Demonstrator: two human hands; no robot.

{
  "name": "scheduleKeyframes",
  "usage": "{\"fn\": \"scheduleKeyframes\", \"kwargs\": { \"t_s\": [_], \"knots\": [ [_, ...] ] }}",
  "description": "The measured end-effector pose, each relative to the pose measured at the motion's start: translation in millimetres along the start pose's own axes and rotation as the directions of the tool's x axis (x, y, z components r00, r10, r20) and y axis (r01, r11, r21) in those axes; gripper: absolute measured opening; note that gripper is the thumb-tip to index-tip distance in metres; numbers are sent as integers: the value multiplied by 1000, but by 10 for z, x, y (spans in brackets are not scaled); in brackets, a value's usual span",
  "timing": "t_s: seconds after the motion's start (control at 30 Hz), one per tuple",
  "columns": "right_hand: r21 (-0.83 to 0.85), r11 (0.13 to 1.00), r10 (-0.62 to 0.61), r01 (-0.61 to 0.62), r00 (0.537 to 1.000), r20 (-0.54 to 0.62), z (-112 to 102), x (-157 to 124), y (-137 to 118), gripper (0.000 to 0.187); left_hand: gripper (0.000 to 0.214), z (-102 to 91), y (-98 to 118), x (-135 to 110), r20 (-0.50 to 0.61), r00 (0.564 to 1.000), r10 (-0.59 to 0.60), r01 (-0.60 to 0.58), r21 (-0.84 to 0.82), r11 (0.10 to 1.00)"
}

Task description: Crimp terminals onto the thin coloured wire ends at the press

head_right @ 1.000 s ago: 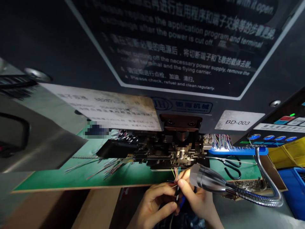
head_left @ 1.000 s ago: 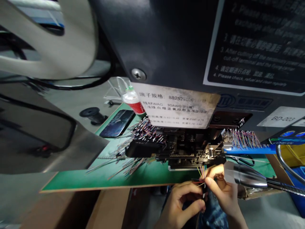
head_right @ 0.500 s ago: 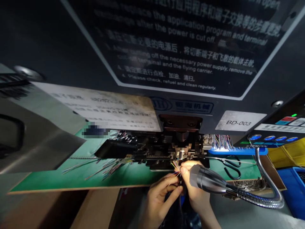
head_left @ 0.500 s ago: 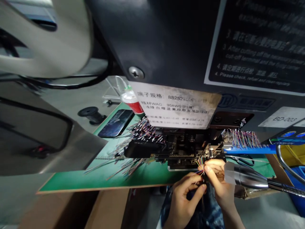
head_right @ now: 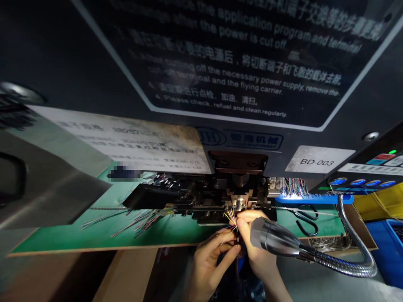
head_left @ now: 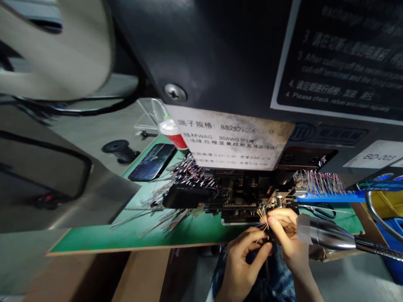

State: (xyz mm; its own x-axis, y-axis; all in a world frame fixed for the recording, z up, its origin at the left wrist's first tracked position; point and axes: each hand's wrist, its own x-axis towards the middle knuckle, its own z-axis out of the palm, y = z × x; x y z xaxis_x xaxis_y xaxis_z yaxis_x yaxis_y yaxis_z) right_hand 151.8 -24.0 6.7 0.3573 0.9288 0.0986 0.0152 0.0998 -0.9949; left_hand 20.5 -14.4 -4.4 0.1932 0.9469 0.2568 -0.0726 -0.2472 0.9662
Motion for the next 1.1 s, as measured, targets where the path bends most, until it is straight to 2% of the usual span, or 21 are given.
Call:
{"fn": "scheduleKeyframes", "kwargs": {
  "t_s": [0.27,0.37,0.43,0.47,0.53,0.63,0.73,0.87,0.97,1.1],
  "knots": [
    [-159,984,-90,83,995,-37,-7,-30,22,12,14,-61,17,-12,-8,999,41,-41,51,998],
    [-232,944,-223,233,972,69,-74,-8,-27,10,9,-148,4,-39,85,996,-18,19,-9,1000],
    [-206,932,-270,299,950,158,-123,6,-60,11,6,-209,-5,-60,157,985,-71,80,-53,995],
    [-165,944,-255,286,949,186,-141,6,-69,11,7,-233,-10,-69,181,979,-92,105,-60,993],
    [-74,981,-162,179,968,194,-160,-5,-68,8,7,-254,-22,-84,204,972,-118,133,-60,989],
    [-11,999,-34,36,989,141,-144,-34,-38,12,4,-217,-44,-83,178,979,-103,119,-79,990],
    [-15,1000,-8,9,996,90,-101,-41,-21,25,7,-126,-65,-56,100,993,-55,60,-48,997],
    [30,997,72,-73,997,29,-54,-25,-46,22,12,-14,-79,-16,0,998,57,-57,59,997],
    [40,996,82,-82,997,11,-35,-14,-77,22,14,26,-70,4,-34,992,124,-120,106,987],
    [20,996,83,-84,996,11,-18,-5,-106,24,16,27,-33,25,-39,988,148,-142,121,982]
  ]
}}
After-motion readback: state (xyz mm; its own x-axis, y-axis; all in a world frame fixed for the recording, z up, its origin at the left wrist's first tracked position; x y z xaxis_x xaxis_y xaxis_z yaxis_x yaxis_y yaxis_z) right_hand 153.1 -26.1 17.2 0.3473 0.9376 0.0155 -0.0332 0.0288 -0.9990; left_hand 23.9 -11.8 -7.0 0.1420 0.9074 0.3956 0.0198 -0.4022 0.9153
